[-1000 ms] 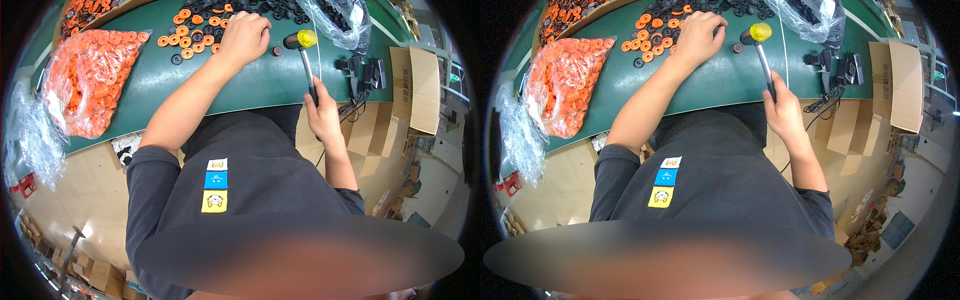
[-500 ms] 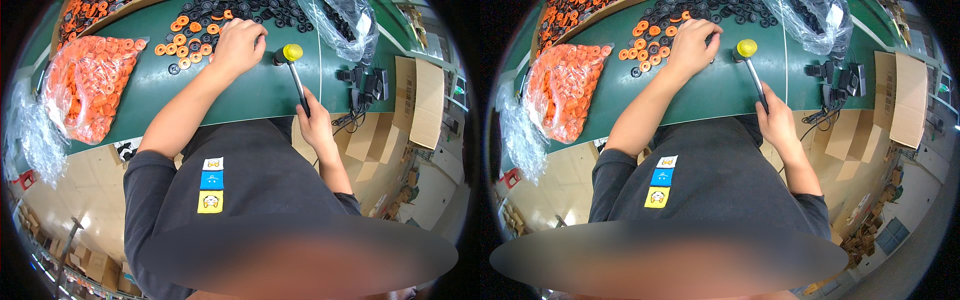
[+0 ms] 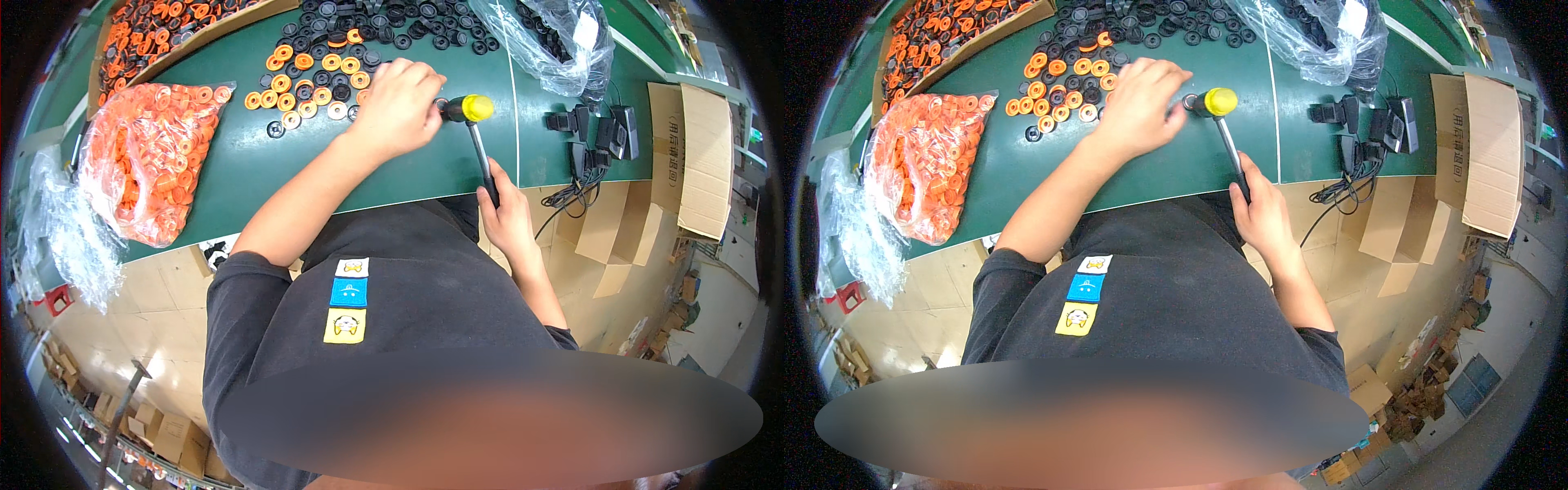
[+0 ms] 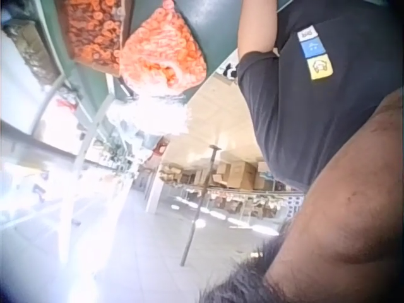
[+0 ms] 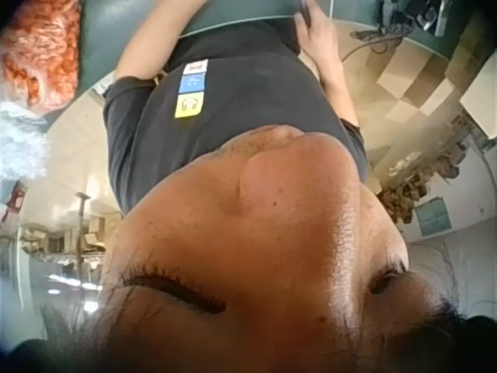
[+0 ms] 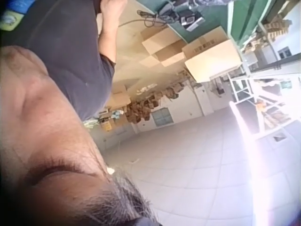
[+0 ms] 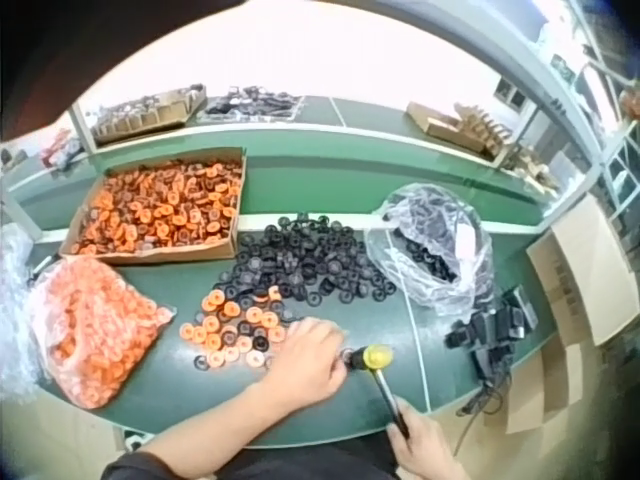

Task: Assembling small orange and black plastic components together and using a hammer to secure them.

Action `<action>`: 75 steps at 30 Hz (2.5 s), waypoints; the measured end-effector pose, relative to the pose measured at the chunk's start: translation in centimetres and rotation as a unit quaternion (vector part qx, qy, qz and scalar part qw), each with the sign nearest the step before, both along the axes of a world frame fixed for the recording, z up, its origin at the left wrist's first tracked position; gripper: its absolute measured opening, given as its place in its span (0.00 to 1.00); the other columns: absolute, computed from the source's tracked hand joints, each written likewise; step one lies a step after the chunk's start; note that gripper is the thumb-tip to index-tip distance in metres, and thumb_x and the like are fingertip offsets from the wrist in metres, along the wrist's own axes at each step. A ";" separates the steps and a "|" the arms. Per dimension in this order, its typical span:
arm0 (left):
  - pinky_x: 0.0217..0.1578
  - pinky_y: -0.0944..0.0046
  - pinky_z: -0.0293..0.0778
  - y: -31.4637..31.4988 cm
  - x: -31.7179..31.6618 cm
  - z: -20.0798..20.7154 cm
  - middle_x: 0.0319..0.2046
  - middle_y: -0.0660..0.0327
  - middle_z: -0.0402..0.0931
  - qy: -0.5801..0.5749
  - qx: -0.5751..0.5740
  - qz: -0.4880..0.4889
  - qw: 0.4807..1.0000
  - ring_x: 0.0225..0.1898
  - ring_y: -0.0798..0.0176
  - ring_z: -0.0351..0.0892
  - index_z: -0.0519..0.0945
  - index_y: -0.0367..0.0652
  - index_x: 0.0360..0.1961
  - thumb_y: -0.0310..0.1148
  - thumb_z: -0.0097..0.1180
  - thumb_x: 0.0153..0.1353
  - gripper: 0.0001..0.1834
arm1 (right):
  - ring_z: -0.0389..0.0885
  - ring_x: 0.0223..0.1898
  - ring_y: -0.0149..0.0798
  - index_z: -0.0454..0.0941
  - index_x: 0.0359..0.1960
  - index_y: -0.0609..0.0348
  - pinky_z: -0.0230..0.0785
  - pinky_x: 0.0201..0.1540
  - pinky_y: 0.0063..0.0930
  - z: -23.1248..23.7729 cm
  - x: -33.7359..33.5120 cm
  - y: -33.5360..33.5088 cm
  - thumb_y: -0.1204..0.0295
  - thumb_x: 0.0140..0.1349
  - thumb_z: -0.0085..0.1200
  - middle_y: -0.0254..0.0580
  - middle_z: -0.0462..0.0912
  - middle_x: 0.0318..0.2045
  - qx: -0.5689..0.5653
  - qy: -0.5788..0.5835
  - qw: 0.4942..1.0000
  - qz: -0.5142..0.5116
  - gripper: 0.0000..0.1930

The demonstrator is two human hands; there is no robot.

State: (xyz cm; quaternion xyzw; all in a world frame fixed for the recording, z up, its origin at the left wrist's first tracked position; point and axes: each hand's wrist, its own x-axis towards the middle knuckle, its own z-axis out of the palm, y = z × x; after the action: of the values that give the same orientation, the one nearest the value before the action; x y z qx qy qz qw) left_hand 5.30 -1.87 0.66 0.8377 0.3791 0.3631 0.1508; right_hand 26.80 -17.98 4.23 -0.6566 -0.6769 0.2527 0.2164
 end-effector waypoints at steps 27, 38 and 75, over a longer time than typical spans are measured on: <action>0.44 0.48 0.79 14.8 -19.6 6.2 0.33 0.45 0.82 0.118 0.020 0.352 0.928 0.41 0.42 0.83 0.84 0.38 0.34 0.33 0.61 0.55 0.10 | 0.76 0.25 0.41 0.78 0.47 0.61 0.68 0.27 0.36 20.4 -0.8 5.5 0.71 0.52 0.65 0.42 0.79 0.28 0.423 0.106 0.824 0.362 0.19; 0.45 0.52 0.75 -1.7 -7.4 1.7 0.43 0.58 0.78 0.091 0.004 0.023 0.996 0.45 0.51 0.79 0.83 0.42 0.42 0.31 0.67 0.54 0.14 | 0.79 0.31 0.42 0.78 0.45 0.51 0.70 0.32 0.38 21.8 -0.6 5.2 0.72 0.51 0.63 0.41 0.81 0.34 0.368 0.079 0.821 0.428 0.17; 0.53 0.67 0.76 0.6 -5.1 -0.3 0.47 0.61 0.81 -0.363 -0.413 -0.003 0.835 0.50 0.68 0.80 0.74 0.36 0.59 0.21 0.56 0.69 0.18 | 0.82 0.46 0.33 0.79 0.41 0.63 0.78 0.49 0.25 -3.4 -7.2 18.3 0.82 0.52 0.71 0.42 0.79 0.47 0.094 0.403 0.901 0.129 0.16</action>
State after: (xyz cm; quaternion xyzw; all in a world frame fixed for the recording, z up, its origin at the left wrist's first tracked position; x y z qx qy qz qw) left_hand 0.22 -1.29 0.39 0.5070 0.4093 0.4498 0.6108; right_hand 19.57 0.31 0.82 -0.3822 -0.6316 0.4567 0.4964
